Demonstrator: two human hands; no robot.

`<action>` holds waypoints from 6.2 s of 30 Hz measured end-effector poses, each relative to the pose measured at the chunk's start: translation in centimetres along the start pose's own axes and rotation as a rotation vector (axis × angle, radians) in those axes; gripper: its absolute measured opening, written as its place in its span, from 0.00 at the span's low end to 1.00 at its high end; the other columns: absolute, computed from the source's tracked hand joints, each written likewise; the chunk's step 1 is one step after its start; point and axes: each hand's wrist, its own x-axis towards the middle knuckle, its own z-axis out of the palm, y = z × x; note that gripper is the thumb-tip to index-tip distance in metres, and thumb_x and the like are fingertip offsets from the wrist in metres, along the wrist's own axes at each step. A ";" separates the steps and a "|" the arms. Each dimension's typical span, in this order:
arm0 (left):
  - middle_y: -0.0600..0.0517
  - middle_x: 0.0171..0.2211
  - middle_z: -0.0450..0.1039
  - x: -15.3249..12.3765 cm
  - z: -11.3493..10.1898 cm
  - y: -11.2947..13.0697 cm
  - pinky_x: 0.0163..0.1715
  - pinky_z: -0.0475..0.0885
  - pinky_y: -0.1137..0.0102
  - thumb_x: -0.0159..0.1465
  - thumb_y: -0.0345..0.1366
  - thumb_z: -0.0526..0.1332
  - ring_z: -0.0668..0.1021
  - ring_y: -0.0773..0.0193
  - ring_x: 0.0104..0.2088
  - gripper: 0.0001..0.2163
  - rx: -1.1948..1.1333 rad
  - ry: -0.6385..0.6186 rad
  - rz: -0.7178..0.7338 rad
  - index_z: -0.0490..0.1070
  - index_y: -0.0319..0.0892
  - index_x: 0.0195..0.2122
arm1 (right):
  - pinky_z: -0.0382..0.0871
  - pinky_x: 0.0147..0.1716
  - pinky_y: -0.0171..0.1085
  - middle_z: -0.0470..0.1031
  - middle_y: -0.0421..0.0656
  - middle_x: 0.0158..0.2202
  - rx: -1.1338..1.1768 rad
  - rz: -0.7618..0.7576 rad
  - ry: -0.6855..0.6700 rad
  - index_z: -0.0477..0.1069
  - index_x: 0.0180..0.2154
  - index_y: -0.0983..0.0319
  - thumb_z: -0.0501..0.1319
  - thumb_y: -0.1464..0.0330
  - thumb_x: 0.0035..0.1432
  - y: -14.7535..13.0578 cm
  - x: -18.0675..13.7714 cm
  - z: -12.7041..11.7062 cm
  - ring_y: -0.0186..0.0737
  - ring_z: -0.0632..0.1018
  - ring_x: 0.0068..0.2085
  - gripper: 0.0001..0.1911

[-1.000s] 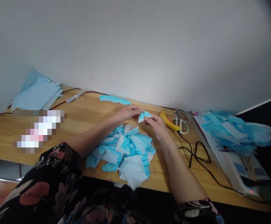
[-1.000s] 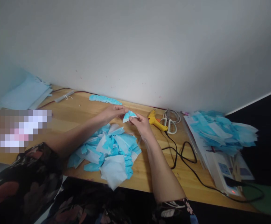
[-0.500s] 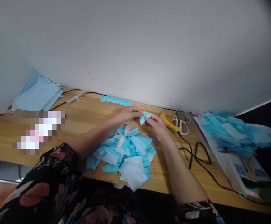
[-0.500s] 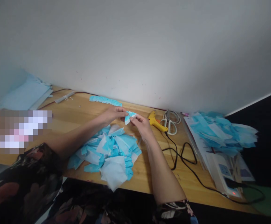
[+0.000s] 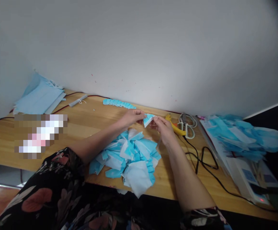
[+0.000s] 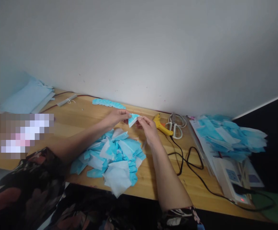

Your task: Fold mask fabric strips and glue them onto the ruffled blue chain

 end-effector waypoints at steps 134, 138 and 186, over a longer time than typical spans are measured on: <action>0.50 0.22 0.74 1.4 -3.1 -2.1 0.32 0.64 0.71 0.46 0.48 0.73 0.72 0.69 0.25 0.19 -0.239 -0.129 -0.098 0.75 0.35 0.22 | 0.66 0.16 0.28 0.76 0.42 0.28 -0.131 -0.074 0.017 0.71 0.39 0.61 0.62 0.53 0.57 -0.7 -2.4 -3.3 0.37 0.77 0.30 0.18; 0.50 0.22 0.74 1.4 -2.9 -2.1 0.32 0.64 0.71 0.48 0.47 0.73 0.72 0.69 0.25 0.18 -0.254 -0.096 -0.106 0.75 0.34 0.24 | 0.66 0.16 0.28 0.75 0.41 0.27 -0.112 -0.077 0.016 0.71 0.40 0.61 0.62 0.54 0.57 -0.9 -2.4 -3.4 0.36 0.77 0.29 0.18; 0.51 0.21 0.73 1.5 -2.9 -2.3 0.29 0.63 0.72 0.45 0.43 0.74 0.72 0.69 0.24 0.15 -0.271 -0.032 -0.126 0.76 0.35 0.25 | 0.62 0.17 0.29 0.70 0.36 0.23 -0.272 -0.118 0.060 0.69 0.53 0.63 0.62 0.59 0.55 -1.2 -2.5 -3.6 0.31 0.68 0.21 0.26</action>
